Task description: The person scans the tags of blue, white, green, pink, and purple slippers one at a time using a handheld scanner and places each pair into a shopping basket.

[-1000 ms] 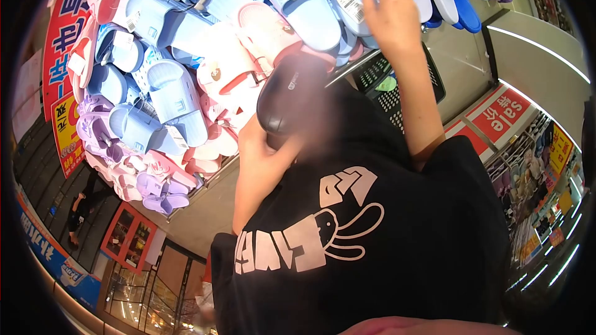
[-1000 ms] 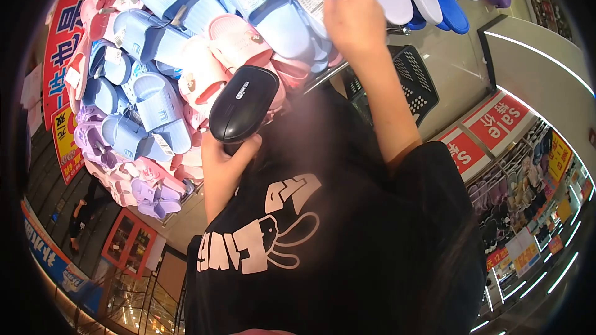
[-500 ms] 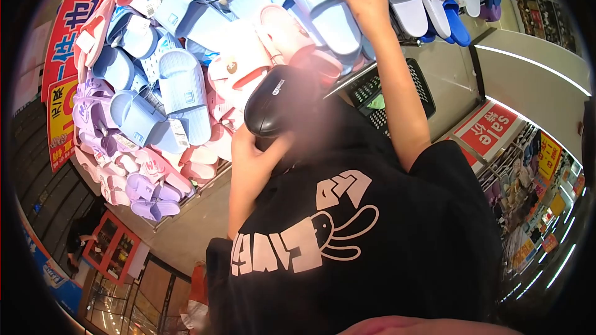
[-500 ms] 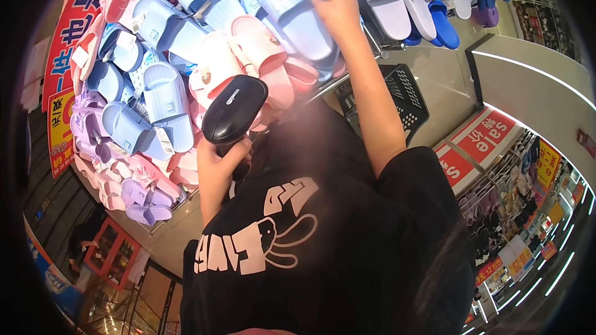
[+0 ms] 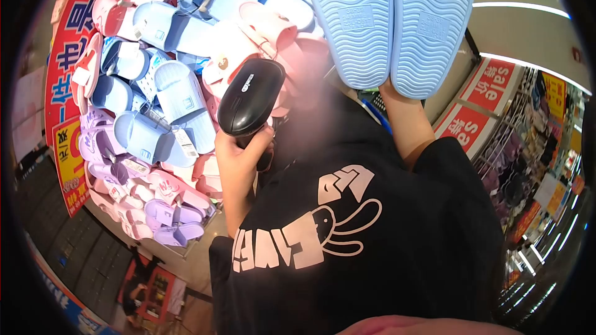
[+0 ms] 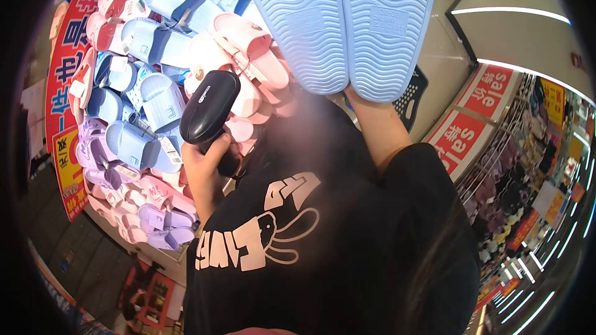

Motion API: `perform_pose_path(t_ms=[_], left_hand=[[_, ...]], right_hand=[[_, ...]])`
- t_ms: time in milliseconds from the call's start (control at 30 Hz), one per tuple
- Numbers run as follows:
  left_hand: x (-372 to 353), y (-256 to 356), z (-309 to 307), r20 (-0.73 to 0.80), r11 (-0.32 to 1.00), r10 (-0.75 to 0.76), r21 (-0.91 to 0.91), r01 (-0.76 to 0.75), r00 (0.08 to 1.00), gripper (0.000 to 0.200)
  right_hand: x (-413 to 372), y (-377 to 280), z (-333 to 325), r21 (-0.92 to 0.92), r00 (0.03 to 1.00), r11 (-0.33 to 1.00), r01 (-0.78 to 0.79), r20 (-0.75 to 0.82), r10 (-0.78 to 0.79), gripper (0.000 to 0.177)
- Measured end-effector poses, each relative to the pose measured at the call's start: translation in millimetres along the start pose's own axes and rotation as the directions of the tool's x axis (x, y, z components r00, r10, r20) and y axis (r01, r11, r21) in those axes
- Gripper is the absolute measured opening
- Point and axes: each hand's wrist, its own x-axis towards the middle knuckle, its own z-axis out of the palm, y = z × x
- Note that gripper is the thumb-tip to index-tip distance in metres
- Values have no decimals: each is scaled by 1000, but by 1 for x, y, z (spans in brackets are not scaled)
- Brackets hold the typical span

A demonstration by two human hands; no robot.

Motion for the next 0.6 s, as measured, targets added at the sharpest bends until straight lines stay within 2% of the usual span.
perform_pose_path(t_ms=[67, 300, 367, 467, 600], left_hand=[[-2, -3, 1, 35, 999, 40, -9, -39, 999, 16], [-22, -3, 10, 111, 998, 38, 49, -44, 993, 20], [-23, -10, 7, 143, 987, 84, 126, -102, 986, 22], [-30, -13, 16, 152, 985, 103, 124, -122, 983, 21], [-38, -17, 26, 214, 973, 81, 193, -124, 973, 21]], right_hand=[[-17, 6, -6, -22, 999, 999, 31, -21, -31, 21], [-56, 23, -28, -108, 991, 988, 107, -63, -114, 22], [-63, 26, -35, -118, 989, 985, 129, -60, -136, 22], [-76, 29, -46, -136, 985, 978, 156, -50, -164, 22], [-96, 30, -61, -171, 976, 964, 204, -43, -214, 23]])
